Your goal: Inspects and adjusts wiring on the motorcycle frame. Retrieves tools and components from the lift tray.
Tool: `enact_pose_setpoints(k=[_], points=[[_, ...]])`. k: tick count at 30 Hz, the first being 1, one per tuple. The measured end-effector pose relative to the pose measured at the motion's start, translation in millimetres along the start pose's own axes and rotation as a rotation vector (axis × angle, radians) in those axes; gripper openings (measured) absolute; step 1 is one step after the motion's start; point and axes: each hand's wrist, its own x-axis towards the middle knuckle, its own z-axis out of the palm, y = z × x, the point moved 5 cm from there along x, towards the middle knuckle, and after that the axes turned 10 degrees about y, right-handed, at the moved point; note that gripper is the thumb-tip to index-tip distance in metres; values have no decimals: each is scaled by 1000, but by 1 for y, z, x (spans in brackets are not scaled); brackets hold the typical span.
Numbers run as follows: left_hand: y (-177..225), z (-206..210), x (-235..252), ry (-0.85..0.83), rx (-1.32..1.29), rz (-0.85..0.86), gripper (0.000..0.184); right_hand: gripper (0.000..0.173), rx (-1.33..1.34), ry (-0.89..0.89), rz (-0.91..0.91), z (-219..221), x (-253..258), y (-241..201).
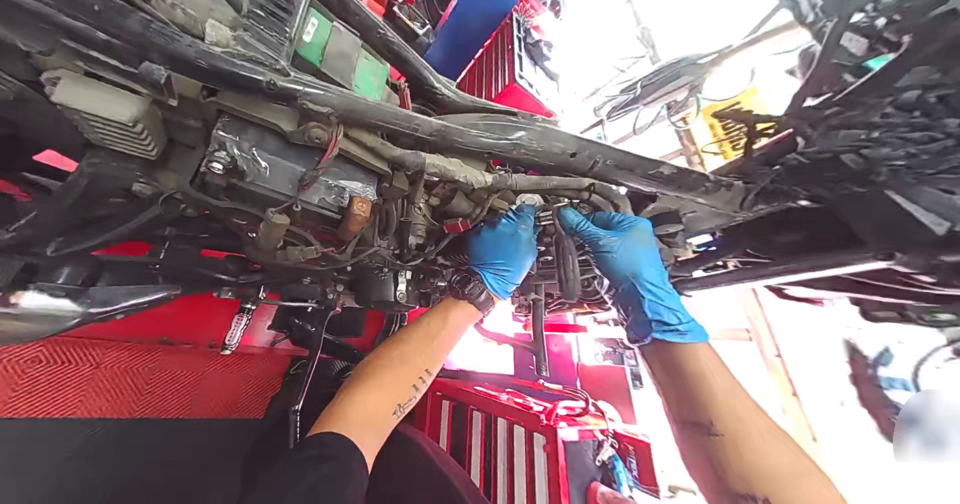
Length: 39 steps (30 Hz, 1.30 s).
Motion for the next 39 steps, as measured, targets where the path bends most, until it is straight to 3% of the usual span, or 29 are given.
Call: enact_pose_setpoints(k=[3, 6, 8, 12, 15, 17, 20, 24, 28, 30, 32, 35, 37, 39], points=[[1, -1, 2, -108, -27, -19, 32, 24, -14, -37, -97, -3, -3, 0], [0, -5, 4, -237, -61, -38, 35, 31, -64, -55, -153, 1, -4, 1], [-1, -5, 5, -239, -61, -46, 36, 43, -90, -79, -98, 3, -2, 4], [4, -8, 6, -256, -79, -9, 34, 41, -50, -77, -205, 4, 3, 18], [3, -9, 6, -261, -89, -8, 35, 47, -71, -40, -111, 1, 4, 18], [3, -7, 6, -261, -66, -12, 35, 50, -92, -23, -127, -1, 2, 15], [3, -7, 5, -224, -39, -7, 35, 38, -79, -49, -242, 2, -1, 13], [3, -3, 2, -232, -33, -73, 36, 39, -127, -59, -87, -2, -4, -2], [4, 0, 3, -148, 36, -77, 35, 29, -75, -22, -192, 1, -4, -1], [2, -1, 3, -137, 30, -43, 36, 24, -36, -12, -107, 2, -2, -3], [-1, -2, 1, -82, 16, -2, 35, 31, -43, -46, -42, 1, -2, -6], [-1, -1, 1, -30, 22, 17, 34, 25, -70, -58, -136, 1, -1, -2], [0, 0, 1, -26, 34, 21, 36, 22, -10, -55, -86, 0, 1, 2], [0, -1, 1, -20, 44, 24, 37, 30, 9, -45, -38, 1, 1, 1]])
